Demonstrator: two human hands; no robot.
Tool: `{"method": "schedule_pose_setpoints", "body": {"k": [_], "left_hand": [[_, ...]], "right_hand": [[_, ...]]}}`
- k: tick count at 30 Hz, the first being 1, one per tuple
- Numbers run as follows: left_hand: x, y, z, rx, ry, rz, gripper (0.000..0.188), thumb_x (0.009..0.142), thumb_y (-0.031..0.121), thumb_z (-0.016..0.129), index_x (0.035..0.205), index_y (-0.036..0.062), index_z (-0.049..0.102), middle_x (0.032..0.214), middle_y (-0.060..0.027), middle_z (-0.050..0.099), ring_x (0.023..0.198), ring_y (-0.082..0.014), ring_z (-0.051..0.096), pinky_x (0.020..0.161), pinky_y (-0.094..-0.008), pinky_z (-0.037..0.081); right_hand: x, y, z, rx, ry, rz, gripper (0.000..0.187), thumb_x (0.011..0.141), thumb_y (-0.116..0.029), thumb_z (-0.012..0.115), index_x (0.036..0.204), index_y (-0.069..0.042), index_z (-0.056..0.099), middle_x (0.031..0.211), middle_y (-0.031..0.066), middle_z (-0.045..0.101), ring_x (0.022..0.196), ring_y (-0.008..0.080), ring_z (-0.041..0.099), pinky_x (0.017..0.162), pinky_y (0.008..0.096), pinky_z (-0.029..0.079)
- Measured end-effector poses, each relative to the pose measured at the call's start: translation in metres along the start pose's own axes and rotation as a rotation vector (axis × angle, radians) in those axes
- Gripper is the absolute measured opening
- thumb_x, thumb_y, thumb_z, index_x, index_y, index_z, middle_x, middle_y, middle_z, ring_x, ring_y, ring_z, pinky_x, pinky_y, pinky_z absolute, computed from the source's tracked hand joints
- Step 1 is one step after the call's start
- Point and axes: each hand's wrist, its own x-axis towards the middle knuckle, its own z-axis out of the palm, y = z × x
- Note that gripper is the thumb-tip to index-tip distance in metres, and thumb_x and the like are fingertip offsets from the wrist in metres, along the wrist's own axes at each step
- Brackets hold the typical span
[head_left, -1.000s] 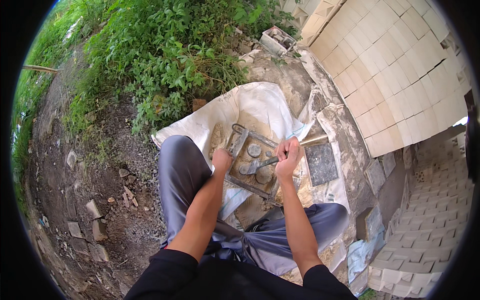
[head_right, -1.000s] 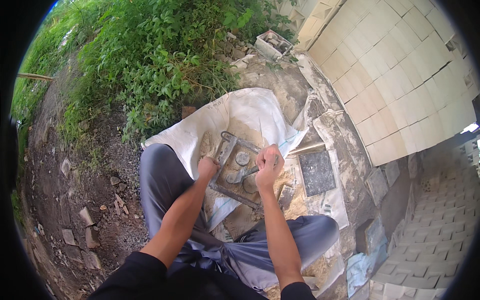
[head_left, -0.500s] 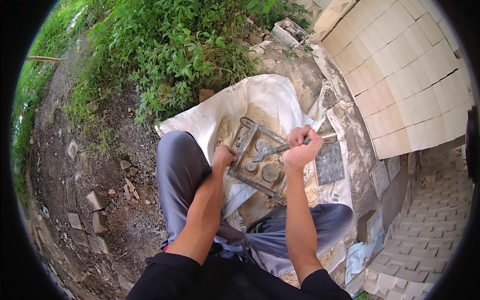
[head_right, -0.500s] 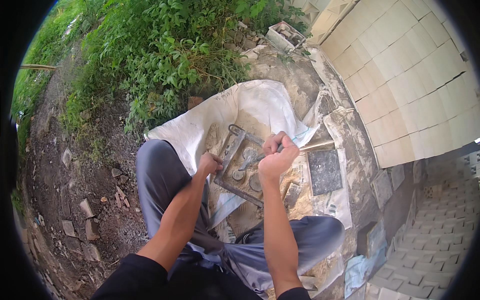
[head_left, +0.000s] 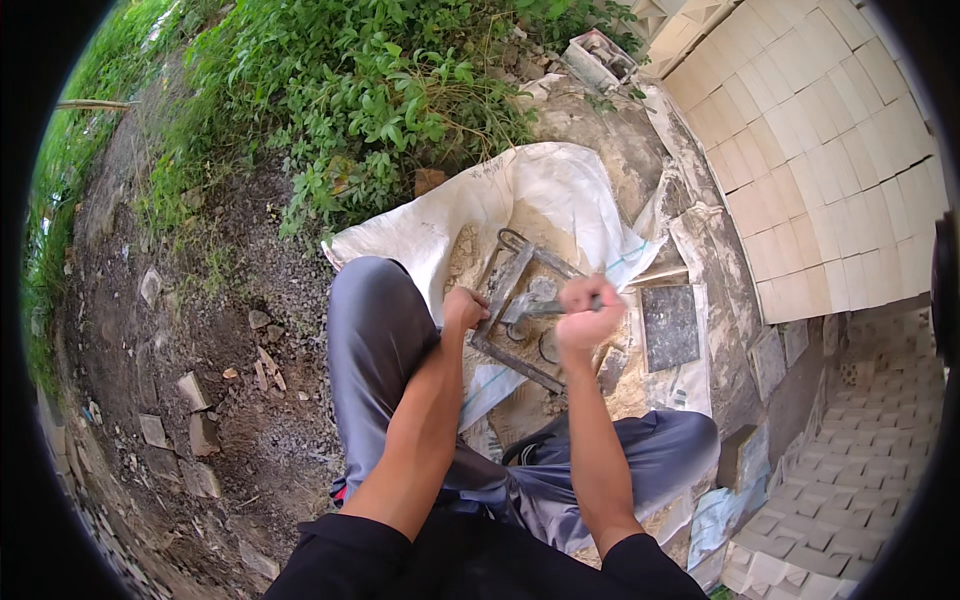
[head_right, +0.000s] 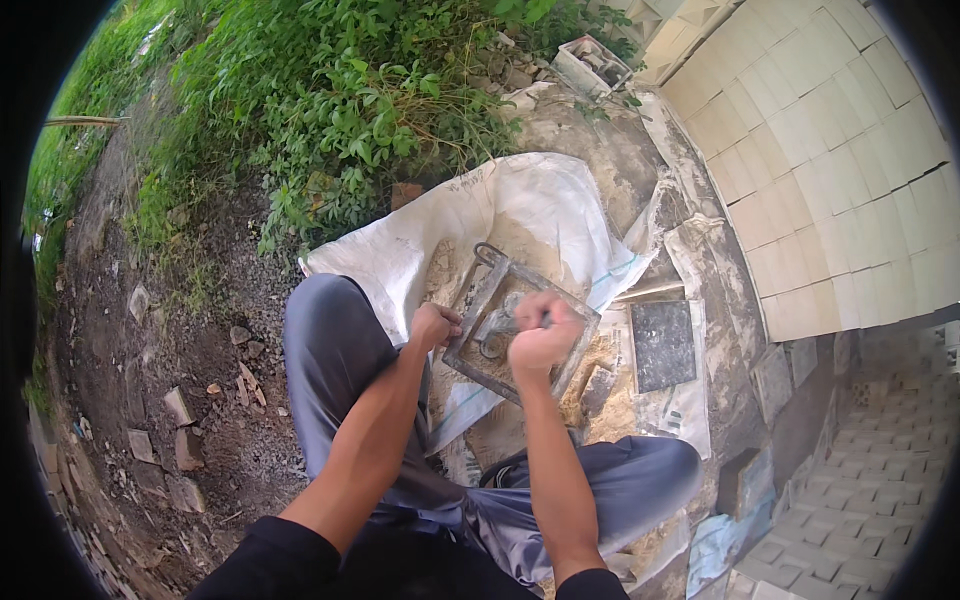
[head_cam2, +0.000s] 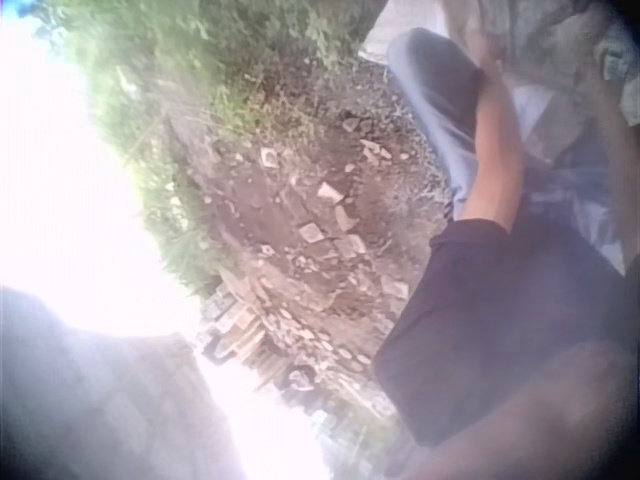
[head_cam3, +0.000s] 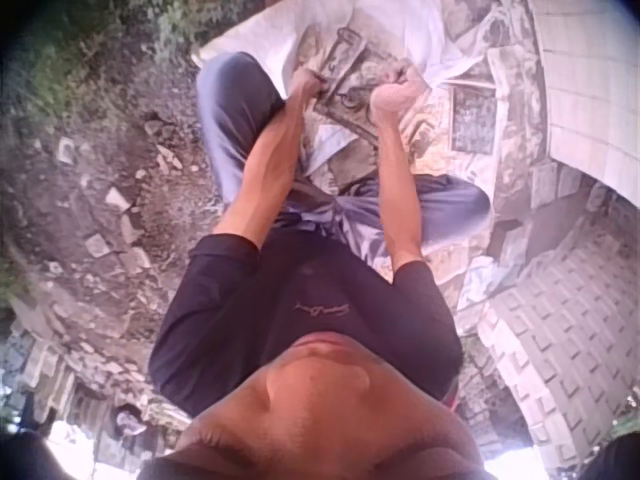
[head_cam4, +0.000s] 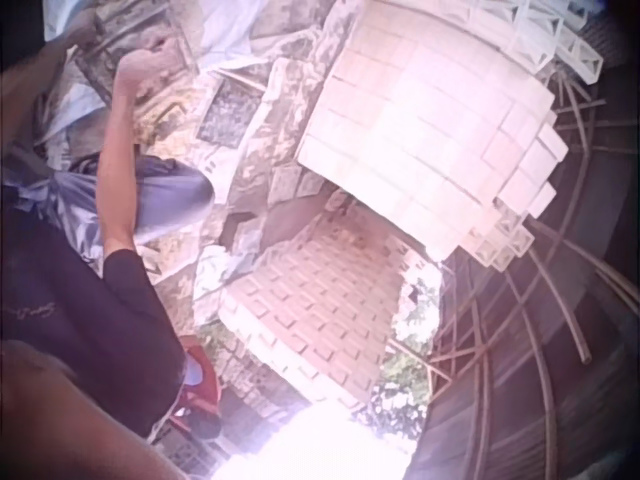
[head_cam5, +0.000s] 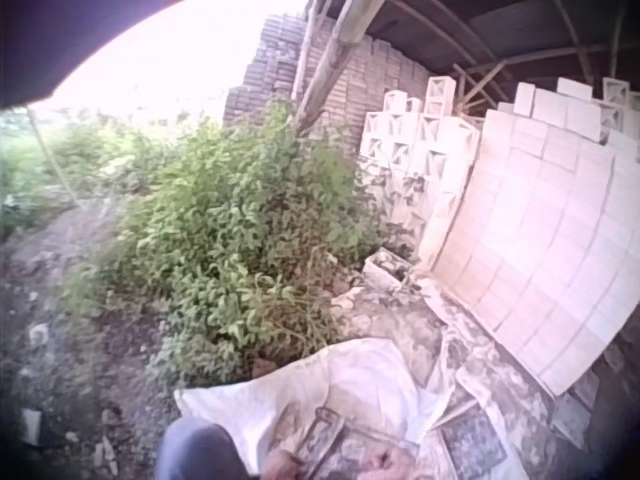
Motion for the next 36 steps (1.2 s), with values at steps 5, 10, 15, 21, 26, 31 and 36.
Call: {"method": "schedule_pose_setpoints", "body": {"k": [5,10,15,21,26,31,36], "left_hand": [[-0.002,-0.004,-0.003,0.009,0.018,-0.006,0.021,0.069,0.005,0.075,0.090,0.0083,0.072,0.075,-0.0051,0.069,0.060,-0.0143,0.064,0.055,-0.0279,0.054],[0.000,-0.001,-0.002,0.051,0.001,0.027,0.022,0.070,0.004,0.074,0.091,0.0089,0.072,0.078,-0.0062,0.069,0.058,-0.0156,0.063,0.053,-0.0287,0.053],[0.005,-0.010,0.006,-0.010,0.013,0.023,0.022,0.069,0.003,0.075,0.090,0.0083,0.072,0.079,-0.0079,0.069,0.059,-0.0159,0.063,0.052,-0.0288,0.053],[0.000,-0.002,0.008,0.037,0.053,0.052,0.023,0.069,0.003,0.075,0.090,0.0094,0.072,0.078,-0.0059,0.069,0.064,-0.0142,0.063,0.056,-0.0273,0.053],[0.010,-0.017,0.004,-0.044,0.050,0.008,0.017,0.066,0.007,0.077,0.082,0.0111,0.073,0.070,-0.0061,0.068,0.054,-0.0142,0.062,0.054,-0.0287,0.049],[-0.003,-0.007,0.003,0.010,0.037,-0.035,0.018,0.069,0.005,0.076,0.086,0.0078,0.073,0.075,-0.0046,0.069,0.060,-0.0141,0.064,0.055,-0.0271,0.054],[0.000,0.001,0.000,0.045,0.043,-0.007,0.018,0.069,0.005,0.077,0.086,0.0076,0.072,0.074,-0.0043,0.069,0.059,-0.0132,0.064,0.054,-0.0257,0.054]], "right_hand": [[-0.005,-0.007,0.001,-0.049,-0.041,-0.126,0.044,0.091,-0.033,0.035,0.053,-0.014,0.023,0.044,-0.0032,0.021,0.038,0.0094,0.018,0.040,0.0274,0.017],[0.005,-0.080,0.026,-0.052,0.008,-0.118,0.043,0.091,-0.014,0.046,0.053,-0.011,0.026,0.045,-0.0030,0.028,0.037,0.0069,0.022,0.037,0.0258,0.017],[-0.018,0.000,0.018,-0.224,0.071,-0.024,0.044,0.093,-0.014,0.043,0.052,-0.011,0.027,0.046,-0.0039,0.026,0.038,0.0065,0.019,0.039,0.0255,0.015],[0.002,-0.049,0.017,-0.145,-0.025,-0.062,0.039,0.091,-0.014,0.047,0.054,-0.008,0.034,0.049,-0.0037,0.030,0.043,0.0052,0.024,0.042,0.0252,0.016],[-0.010,-0.062,0.029,-0.198,0.139,0.010,0.039,0.089,-0.015,0.049,0.053,-0.008,0.036,0.050,-0.0032,0.032,0.045,0.0045,0.026,0.043,0.0247,0.017],[-0.012,-0.014,0.004,-0.186,0.183,0.007,0.038,0.087,-0.014,0.047,0.054,-0.011,0.029,0.048,-0.0043,0.026,0.042,0.0054,0.021,0.042,0.0249,0.015],[0.000,-0.060,0.023,-0.091,0.125,-0.053,0.037,0.087,-0.012,0.047,0.053,-0.007,0.034,0.049,-0.0038,0.030,0.045,0.0053,0.024,0.043,0.0247,0.017]]}}
